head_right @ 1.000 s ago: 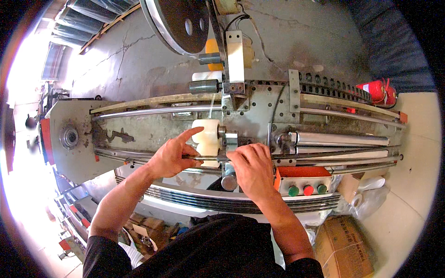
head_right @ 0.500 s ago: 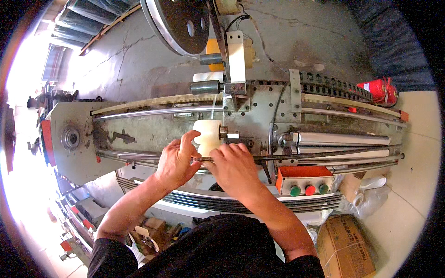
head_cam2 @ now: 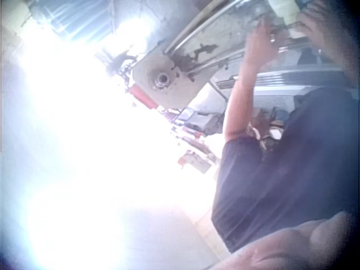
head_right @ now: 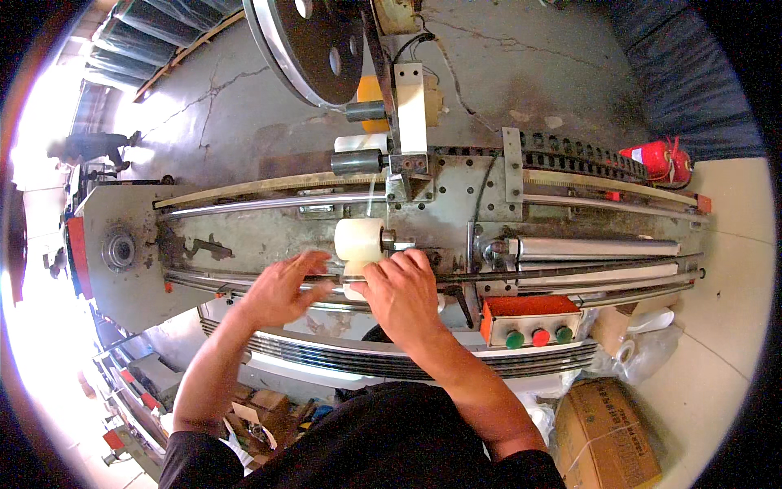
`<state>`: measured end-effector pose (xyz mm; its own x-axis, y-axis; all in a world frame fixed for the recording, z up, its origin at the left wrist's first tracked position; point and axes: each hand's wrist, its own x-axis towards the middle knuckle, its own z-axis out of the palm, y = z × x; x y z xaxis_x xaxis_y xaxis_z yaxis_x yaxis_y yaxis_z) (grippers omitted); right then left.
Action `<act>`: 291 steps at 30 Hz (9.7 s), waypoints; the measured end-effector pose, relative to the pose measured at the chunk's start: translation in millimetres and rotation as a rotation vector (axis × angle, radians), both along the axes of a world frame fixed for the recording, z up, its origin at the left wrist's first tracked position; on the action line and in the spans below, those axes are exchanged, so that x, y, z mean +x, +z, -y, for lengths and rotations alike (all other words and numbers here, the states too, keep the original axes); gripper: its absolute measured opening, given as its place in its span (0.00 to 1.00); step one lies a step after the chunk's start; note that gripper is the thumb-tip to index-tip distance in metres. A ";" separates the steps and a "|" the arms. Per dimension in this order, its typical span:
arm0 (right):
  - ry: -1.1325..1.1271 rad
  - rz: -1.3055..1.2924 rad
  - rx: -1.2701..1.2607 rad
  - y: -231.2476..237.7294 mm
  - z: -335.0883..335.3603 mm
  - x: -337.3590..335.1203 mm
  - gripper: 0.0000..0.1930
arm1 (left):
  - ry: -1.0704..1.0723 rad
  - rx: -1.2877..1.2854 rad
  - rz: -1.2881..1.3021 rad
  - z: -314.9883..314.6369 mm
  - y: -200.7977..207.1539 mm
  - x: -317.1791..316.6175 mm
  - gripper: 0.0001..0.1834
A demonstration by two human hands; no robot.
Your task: The person interacts with a control panel, threads material through a machine, and places rods onto the machine bed.
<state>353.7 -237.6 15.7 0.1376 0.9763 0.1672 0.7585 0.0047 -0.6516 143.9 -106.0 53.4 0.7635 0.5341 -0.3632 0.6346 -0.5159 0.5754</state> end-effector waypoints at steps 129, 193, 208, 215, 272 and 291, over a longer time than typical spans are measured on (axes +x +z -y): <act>0.121 -0.071 -0.045 -8.5 135.4 -178.6 0.19 | -0.125 0.840 0.135 45.1 -58.5 -77.6 0.42; 0.554 -0.199 0.279 152.8 -145.9 -867.4 0.16 | 0.629 0.032 0.119 92.2 -99.4 -890.4 0.28; 0.370 0.102 0.488 199.9 -331.4 -1200.9 0.29 | 1.407 -0.029 0.194 27.2 -117.1 -1256.8 0.30; 0.159 0.287 0.397 176.2 -355.1 -1252.4 0.31 | 1.867 -0.262 0.276 89.0 -230.6 -1419.1 0.28; -0.249 0.412 0.138 161.3 -309.2 -1262.4 0.46 | 1.241 -0.627 0.131 -114.9 -218.8 -1580.1 0.29; -0.310 0.320 0.348 172.5 -233.6 -1228.0 0.38 | 0.712 -0.379 0.037 -134.3 -180.4 -1454.5 0.26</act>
<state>-874.3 -4.0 188.2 0.2988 0.7780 0.5527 0.9181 -0.0764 -0.3888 -1310.6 28.3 -127.0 0.3014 0.7425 -0.5982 0.7143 0.2398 0.6574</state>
